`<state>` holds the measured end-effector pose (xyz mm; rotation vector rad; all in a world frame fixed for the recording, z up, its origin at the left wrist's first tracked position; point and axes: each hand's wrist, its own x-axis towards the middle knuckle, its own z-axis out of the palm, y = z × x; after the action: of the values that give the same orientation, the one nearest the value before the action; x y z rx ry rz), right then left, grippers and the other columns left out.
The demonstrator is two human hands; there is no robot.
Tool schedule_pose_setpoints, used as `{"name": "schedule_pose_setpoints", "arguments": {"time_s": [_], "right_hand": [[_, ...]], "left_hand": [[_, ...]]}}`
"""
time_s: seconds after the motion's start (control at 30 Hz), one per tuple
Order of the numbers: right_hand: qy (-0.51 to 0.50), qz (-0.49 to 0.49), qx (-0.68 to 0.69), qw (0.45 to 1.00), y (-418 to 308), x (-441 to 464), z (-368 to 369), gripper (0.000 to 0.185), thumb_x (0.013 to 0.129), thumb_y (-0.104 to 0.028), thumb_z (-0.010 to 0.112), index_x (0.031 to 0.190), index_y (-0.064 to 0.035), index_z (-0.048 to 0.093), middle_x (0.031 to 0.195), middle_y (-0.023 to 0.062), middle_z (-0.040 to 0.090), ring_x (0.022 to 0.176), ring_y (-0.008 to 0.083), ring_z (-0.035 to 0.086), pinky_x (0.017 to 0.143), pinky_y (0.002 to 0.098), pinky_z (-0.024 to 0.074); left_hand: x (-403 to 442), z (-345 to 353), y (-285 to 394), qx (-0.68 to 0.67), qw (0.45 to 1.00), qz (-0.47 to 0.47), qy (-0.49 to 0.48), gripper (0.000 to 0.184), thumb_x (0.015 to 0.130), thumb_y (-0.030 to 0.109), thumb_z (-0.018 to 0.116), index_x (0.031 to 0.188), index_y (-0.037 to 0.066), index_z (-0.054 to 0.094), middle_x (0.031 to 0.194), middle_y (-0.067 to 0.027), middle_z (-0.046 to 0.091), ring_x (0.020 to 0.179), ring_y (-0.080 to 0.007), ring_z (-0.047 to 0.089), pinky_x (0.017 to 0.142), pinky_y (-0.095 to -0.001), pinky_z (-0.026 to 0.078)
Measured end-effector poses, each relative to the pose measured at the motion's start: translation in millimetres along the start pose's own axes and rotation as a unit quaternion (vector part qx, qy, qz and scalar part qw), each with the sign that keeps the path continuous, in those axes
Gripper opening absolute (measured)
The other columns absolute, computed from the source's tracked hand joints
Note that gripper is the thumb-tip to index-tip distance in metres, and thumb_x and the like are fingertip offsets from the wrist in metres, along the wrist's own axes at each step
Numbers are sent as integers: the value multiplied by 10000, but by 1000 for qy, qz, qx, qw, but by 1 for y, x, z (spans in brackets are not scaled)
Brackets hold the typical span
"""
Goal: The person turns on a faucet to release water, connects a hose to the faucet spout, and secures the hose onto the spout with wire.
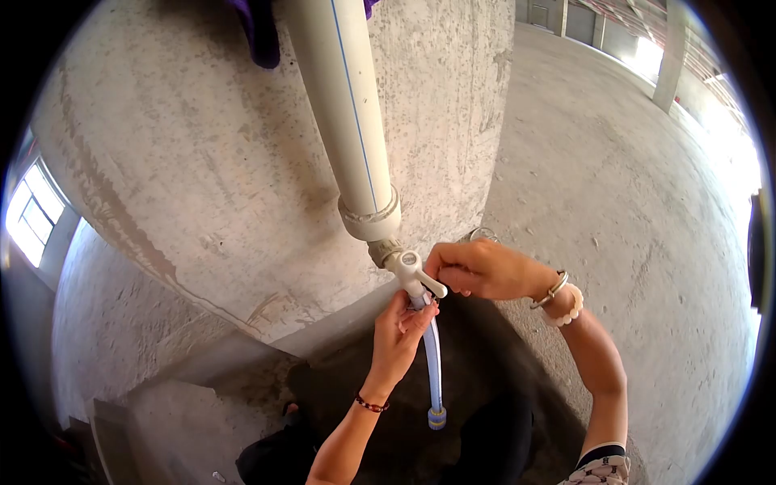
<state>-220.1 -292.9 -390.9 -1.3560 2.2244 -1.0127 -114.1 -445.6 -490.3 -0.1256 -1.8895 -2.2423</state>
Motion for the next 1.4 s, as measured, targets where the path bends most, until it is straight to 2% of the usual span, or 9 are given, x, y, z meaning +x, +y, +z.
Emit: {"name": "schedule_pose_setpoints", "arguments": {"time_s": [0.43,0.5,0.63,0.67,0.83,1.03,1.17,1.23,1.4], "right_hand": [[-152,93,303,936,55,32,-3,289,941,-282,536,943,-4,615,743,73,634,676,134,649,570,225,529],[-200,39,435,877,78,47,13,278,935,-292,550,903,-23,613,739,78,641,651,122,648,516,186,507],[-66,29,521,850,79,36,44,287,940,-305,547,858,-32,576,660,-12,527,468,38,433,383,176,325],[-35,21,507,861,78,32,51,284,947,-301,538,864,-31,572,648,-41,463,477,32,344,406,195,288],[125,-50,481,866,65,9,70,258,942,-260,552,852,-19,565,686,-15,525,535,45,412,502,196,369],[304,-79,175,933,44,-5,71,160,889,-150,622,908,6,591,730,11,622,559,51,530,485,213,427],[265,-12,187,946,32,1,58,159,892,-133,603,944,17,590,688,19,614,540,55,540,467,221,427],[146,32,329,932,40,9,59,156,899,-112,564,968,26,586,675,23,604,549,55,541,465,215,427],[173,83,332,923,37,3,65,180,908,-110,524,1001,26,595,664,10,574,555,54,526,502,201,440]], "left_hand": [[3,-6,1,2,1000,-12,-25,346,923,165,579,1176,-55,494,1043,-87,597,932,-135,598,854,-265,472],[4,-5,0,-12,1000,1,-12,356,924,146,572,1203,-57,482,1048,-90,597,935,-138,597,857,-270,478],[3,-5,-6,3,1000,13,-18,352,924,133,569,1207,-56,479,1054,-96,599,938,-146,603,855,-275,484],[3,-5,-6,9,1000,10,-12,354,923,134,572,1206,-56,479,1058,-99,599,938,-150,607,852,-275,485],[1,-7,-6,23,1000,1,-7,359,922,141,577,1202,-60,478,1066,-106,601,939,-161,616,849,-277,485],[1,-5,-7,16,1000,5,-6,347,921,147,580,1185,-57,485,1063,-95,603,941,-154,612,850,-276,480],[1,-4,-6,15,1000,7,1,311,926,143,572,1155,-52,496,1039,-84,601,926,-136,600,831,-261,469],[1,-2,-6,21,1000,15,1,302,927,142,569,1149,-50,498,1029,-80,600,917,-129,595,820,-255,465],[1,2,-2,21,1000,12,1,327,929,214,568,1124,-40,502,967,-73,611,871,-118,581,792,-252,451]]}}
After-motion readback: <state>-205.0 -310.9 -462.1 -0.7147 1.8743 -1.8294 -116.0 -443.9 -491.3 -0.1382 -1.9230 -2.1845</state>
